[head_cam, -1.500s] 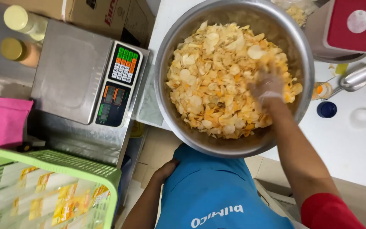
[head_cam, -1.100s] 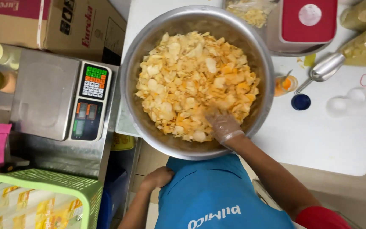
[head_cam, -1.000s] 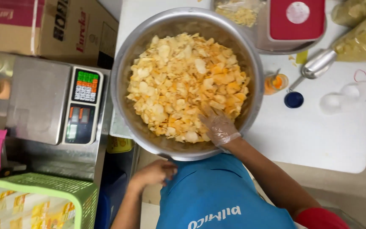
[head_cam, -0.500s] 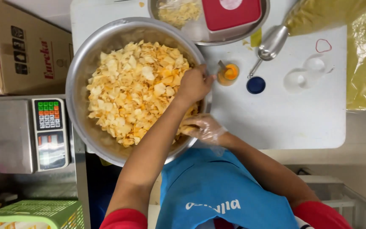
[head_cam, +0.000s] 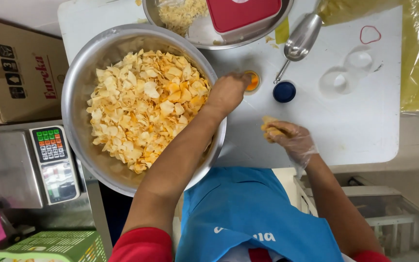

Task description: Adding flavoring powder to a large bowl of chips and mixing them by hand.

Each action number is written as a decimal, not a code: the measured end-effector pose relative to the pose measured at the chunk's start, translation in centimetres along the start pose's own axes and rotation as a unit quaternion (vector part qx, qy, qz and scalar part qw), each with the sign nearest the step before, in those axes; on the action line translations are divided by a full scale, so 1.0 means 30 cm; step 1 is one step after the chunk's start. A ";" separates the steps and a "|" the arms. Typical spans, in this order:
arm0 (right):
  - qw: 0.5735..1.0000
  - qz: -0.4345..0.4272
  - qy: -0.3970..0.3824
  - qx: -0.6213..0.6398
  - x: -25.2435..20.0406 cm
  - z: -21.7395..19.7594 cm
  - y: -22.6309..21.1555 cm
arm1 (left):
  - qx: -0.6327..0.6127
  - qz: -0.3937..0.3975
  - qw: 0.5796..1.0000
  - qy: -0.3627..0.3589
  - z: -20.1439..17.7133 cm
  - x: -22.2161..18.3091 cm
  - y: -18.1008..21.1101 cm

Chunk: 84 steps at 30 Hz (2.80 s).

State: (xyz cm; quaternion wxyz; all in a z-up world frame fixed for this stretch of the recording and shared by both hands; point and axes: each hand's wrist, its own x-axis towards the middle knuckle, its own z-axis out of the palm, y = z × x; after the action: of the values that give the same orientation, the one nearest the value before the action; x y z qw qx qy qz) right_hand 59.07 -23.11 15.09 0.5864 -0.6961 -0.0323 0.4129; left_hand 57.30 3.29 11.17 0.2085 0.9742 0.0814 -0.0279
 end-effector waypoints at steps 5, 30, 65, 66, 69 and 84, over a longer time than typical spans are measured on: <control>0.997 0.005 0.031 0.075 0.033 -0.006 -0.008 | -0.010 -0.008 1.000 -0.022 0.008 -0.020 -0.005; 0.980 -0.001 0.077 0.186 0.202 -0.016 -0.031 | -0.420 -0.386 0.815 0.099 -0.191 -0.118 -0.011; 0.939 0.154 -0.125 0.280 0.204 1.082 -0.244 | -0.129 -0.103 0.836 0.524 -0.662 -1.109 -0.207; 0.965 0.131 -0.119 0.195 0.159 1.121 -0.287 | -0.148 -0.134 0.816 0.542 -0.691 -1.147 -0.230; 0.905 -0.087 -0.090 -0.406 0.056 1.220 -0.403 | -0.314 -0.195 0.724 0.583 -0.747 -1.265 -0.268; 0.783 -0.103 -0.008 -0.614 0.277 1.315 -0.680 | -0.368 -0.309 0.671 0.564 -0.676 -1.599 -0.385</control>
State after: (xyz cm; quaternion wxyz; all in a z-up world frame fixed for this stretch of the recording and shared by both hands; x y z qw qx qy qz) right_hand 49.32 18.76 28.94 0.0738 -0.8984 -0.3546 0.2485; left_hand 8.49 14.97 29.24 0.4442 0.5680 0.4831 0.4966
